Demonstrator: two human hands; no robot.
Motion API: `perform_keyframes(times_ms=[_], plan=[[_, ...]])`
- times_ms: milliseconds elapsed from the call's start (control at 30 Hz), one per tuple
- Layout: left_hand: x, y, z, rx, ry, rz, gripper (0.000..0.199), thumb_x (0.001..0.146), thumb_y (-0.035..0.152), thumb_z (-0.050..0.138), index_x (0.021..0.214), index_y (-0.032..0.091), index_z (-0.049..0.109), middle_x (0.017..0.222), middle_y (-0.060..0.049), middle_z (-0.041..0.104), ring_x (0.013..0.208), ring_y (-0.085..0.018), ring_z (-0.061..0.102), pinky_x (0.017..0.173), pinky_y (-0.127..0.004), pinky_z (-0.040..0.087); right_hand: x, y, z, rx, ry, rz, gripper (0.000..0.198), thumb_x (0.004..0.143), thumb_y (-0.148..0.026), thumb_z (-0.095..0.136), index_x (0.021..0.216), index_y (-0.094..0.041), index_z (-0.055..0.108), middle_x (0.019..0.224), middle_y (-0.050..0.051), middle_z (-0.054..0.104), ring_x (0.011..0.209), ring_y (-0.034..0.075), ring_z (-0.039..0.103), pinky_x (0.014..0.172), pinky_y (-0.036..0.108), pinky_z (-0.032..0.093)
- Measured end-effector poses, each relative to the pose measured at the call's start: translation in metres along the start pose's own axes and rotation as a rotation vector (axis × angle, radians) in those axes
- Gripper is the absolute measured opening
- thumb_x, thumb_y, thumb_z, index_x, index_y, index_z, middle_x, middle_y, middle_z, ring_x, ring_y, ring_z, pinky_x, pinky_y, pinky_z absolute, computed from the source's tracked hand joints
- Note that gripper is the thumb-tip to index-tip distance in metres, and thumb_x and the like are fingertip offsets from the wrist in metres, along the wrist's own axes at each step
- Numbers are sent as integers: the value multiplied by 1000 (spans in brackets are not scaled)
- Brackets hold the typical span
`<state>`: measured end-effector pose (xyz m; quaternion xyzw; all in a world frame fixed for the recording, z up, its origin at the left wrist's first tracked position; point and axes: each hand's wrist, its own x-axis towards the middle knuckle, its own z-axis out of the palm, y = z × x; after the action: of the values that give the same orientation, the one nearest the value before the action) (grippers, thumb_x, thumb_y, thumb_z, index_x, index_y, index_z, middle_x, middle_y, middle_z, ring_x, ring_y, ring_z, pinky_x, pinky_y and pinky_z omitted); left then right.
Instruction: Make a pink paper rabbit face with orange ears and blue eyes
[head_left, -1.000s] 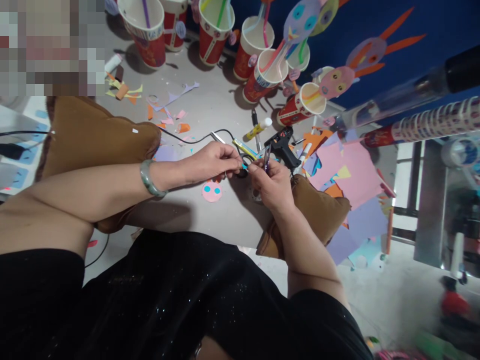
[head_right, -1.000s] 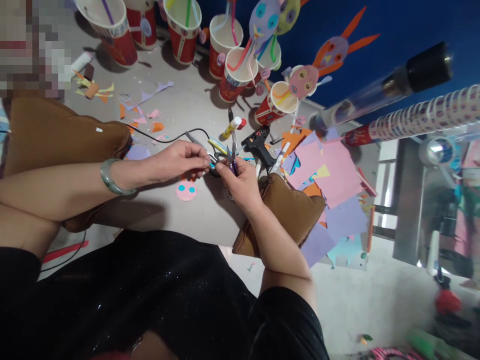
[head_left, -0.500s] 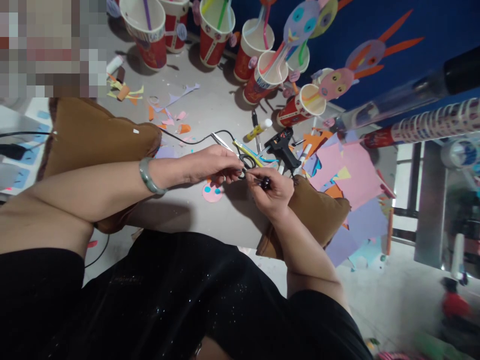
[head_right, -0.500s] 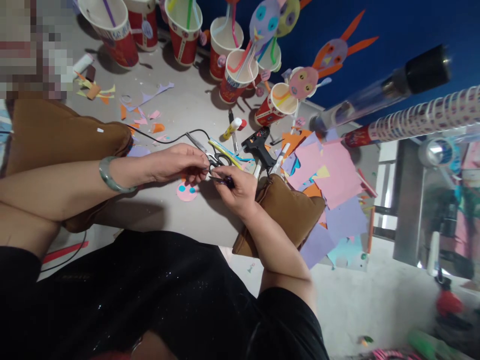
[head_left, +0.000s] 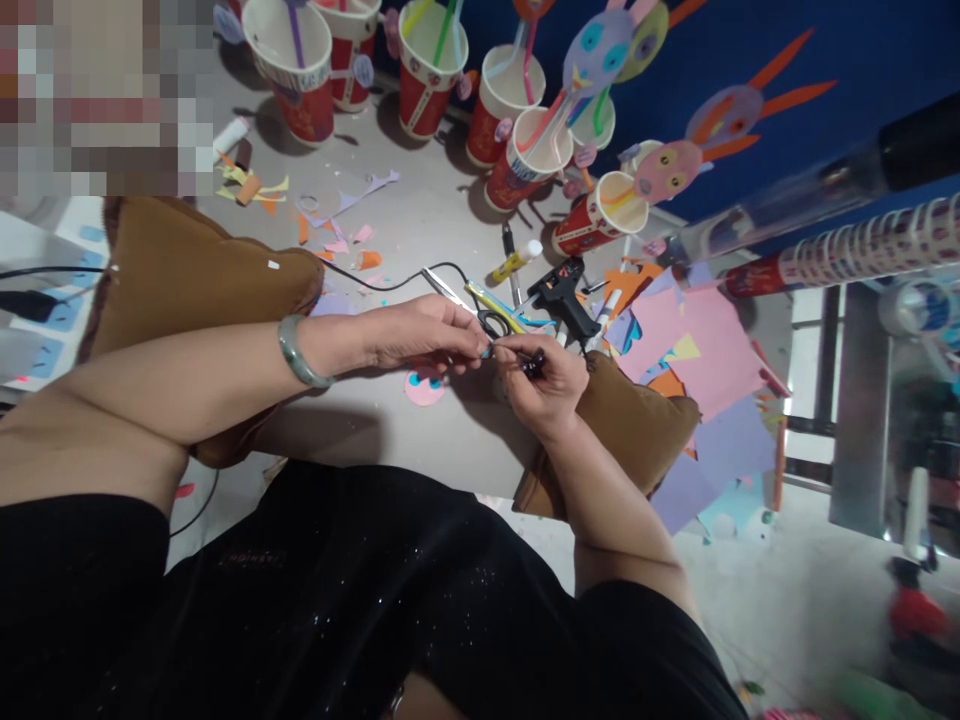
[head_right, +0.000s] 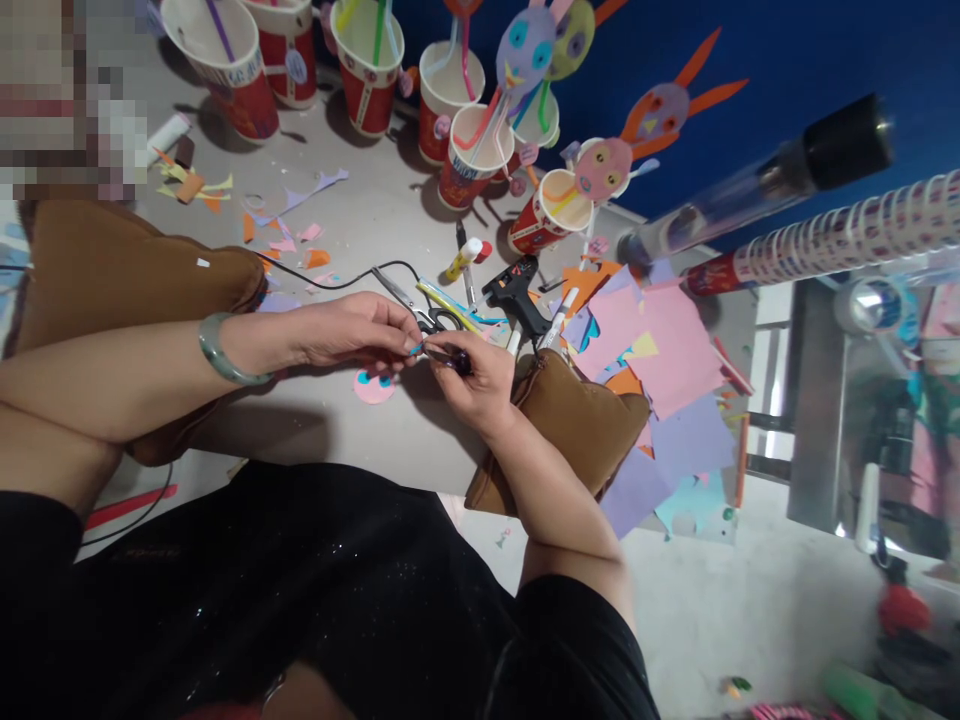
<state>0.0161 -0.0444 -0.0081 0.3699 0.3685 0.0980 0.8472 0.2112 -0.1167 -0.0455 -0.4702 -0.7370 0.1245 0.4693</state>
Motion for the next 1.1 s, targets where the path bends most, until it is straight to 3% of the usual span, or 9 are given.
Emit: perform_keyframes(times_ms=[300, 600, 833, 967, 1100], plan=[[0, 3, 0, -11, -16, -31, 21, 88, 5, 63, 69, 12, 65, 62, -2, 68, 48, -8, 61, 42, -17, 41, -2, 1, 1, 8, -10, 35, 7, 92, -29, 69, 94, -26, 75, 76, 0, 77, 61, 15, 70, 58, 26, 55], [-1, 4, 2, -16, -47, -32, 26, 89, 3, 60, 65, 10, 64, 59, -2, 67, 45, -7, 59, 41, -15, 41, 1, -1, 2, 53, -4, -4, 6, 90, -24, 71, 95, -26, 75, 74, -3, 76, 59, 11, 68, 57, 22, 52], [0, 0, -2, -20, 40, 74, 22, 93, 7, 67, 71, 13, 65, 57, 1, 64, 44, -6, 57, 39, -16, 37, 7, -7, 2, 65, 47, 268, 17, 91, -33, 66, 80, -22, 72, 69, -1, 70, 57, 12, 59, 56, 26, 50], [1, -1, -1, 13, 131, 152, 19, 92, 9, 71, 74, 13, 69, 54, 4, 59, 42, -4, 52, 41, -16, 35, 12, -8, 1, 147, -84, 389, 26, 82, -41, 75, 69, -21, 66, 56, -5, 56, 50, 9, 45, 50, 25, 42], [0, 0, 3, 44, 192, 186, 18, 92, 5, 70, 75, 12, 69, 52, 5, 57, 42, -3, 51, 42, -16, 34, 13, -7, 3, 196, -123, 439, 28, 77, -43, 79, 68, -20, 65, 57, -6, 54, 50, 9, 43, 48, 24, 39]])
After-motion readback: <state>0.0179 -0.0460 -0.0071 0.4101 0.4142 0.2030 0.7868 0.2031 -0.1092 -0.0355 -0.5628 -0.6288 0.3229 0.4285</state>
